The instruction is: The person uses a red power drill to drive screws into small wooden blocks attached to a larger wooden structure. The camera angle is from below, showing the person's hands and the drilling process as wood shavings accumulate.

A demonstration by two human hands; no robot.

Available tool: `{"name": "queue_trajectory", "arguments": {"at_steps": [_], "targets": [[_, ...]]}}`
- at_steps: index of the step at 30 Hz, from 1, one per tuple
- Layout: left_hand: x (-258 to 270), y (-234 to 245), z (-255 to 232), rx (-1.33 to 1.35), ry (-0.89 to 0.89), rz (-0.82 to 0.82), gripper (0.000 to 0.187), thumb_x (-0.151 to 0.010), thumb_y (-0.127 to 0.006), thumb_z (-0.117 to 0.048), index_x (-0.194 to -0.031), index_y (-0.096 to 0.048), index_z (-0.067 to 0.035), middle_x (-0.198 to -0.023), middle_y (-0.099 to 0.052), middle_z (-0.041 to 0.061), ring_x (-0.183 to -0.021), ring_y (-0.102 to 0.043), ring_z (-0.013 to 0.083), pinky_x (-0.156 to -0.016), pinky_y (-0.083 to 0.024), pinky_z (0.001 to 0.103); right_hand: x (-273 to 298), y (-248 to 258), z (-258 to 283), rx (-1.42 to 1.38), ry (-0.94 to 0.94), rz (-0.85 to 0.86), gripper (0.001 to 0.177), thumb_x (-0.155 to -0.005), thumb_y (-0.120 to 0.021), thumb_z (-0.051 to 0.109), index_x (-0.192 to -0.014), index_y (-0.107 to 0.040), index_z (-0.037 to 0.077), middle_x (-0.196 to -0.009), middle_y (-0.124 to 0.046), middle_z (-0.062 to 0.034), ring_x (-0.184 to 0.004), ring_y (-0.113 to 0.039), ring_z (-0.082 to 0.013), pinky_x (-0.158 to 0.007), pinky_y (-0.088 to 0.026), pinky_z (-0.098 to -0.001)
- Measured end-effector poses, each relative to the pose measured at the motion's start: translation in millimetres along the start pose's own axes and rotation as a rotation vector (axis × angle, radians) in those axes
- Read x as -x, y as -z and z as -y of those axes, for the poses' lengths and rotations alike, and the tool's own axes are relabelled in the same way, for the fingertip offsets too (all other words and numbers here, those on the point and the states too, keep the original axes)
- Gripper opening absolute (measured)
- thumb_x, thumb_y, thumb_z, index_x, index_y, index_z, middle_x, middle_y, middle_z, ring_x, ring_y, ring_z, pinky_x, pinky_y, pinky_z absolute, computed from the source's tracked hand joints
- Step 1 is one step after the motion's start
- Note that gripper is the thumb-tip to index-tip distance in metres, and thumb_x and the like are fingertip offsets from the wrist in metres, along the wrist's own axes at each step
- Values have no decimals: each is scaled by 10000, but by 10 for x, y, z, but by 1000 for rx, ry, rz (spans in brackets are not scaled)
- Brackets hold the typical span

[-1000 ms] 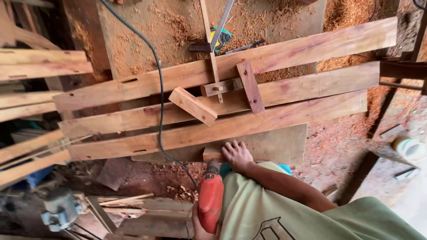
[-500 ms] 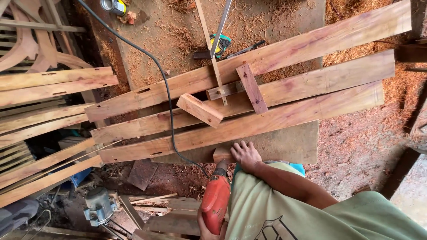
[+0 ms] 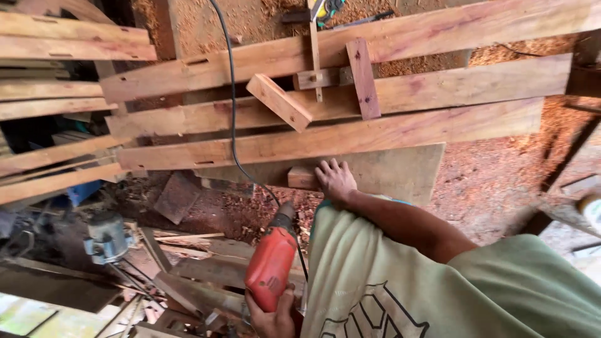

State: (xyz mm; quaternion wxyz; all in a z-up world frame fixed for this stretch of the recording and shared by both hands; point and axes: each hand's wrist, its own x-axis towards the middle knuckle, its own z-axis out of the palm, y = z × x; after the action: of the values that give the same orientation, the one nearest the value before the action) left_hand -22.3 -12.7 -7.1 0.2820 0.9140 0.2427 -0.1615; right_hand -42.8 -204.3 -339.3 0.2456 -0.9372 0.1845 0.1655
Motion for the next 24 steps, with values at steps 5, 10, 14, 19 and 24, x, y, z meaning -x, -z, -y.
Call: {"name": "queue_trajectory", "arguments": {"at_steps": [5, 10, 14, 19, 24], "targets": [[16, 52, 190, -57, -122, 0, 941, -563, -823, -146, -1474, -602, -71, -1030, -730, 174, -853, -668, 293, -751, -527, 389, 310, 392, -283, -110, -87, -182, 390, -830, -715, 361, -1151, -620, 161, -1130, -616, -102, -1033, -553, -350, -789, -462, -518], [56, 100, 403, -43, -148, 93, 968, -616, -840, -197, -1523, -535, -55, -1219, -729, 195, -1055, -689, 306, -921, -517, 399, 372, 800, -608, -148, -292, -322, 336, -871, -707, 311, -1123, -612, 111, -1107, -601, -129, -1015, -563, -375, -753, -470, -554], [107, -58, 425, 58, -72, 57, 954, -556, -810, -122, -1486, -605, -79, -1049, -724, 190, -882, -671, 304, -771, -540, 409, 204, 1048, -797, -268, -515, -379, 340, -896, -711, 292, -1115, -553, 85, -1156, -553, -149, -1035, -513, -391, -756, -467, -606], [77, -100, 536, -86, -139, 73, 1014, -526, -796, -255, -1515, -594, -163, -1183, -748, 184, -1043, -681, 391, -877, -509, 460, 94, 1253, -598, -313, -442, -829, 514, -955, -734, 306, -1424, -553, 197, -1206, -532, -138, -1061, -481, -342, -843, -413, -526], [62, -134, 573, -131, -147, 55, 1021, -527, -814, -299, -1517, -590, -188, -1197, -755, 192, -1052, -682, 415, -868, -506, 476, -236, 1942, -1313, -202, -174, -1329, 294, -994, -739, 195, -1189, -557, 72, -1010, -517, -150, -978, -498, -298, -848, -424, -461]]}}
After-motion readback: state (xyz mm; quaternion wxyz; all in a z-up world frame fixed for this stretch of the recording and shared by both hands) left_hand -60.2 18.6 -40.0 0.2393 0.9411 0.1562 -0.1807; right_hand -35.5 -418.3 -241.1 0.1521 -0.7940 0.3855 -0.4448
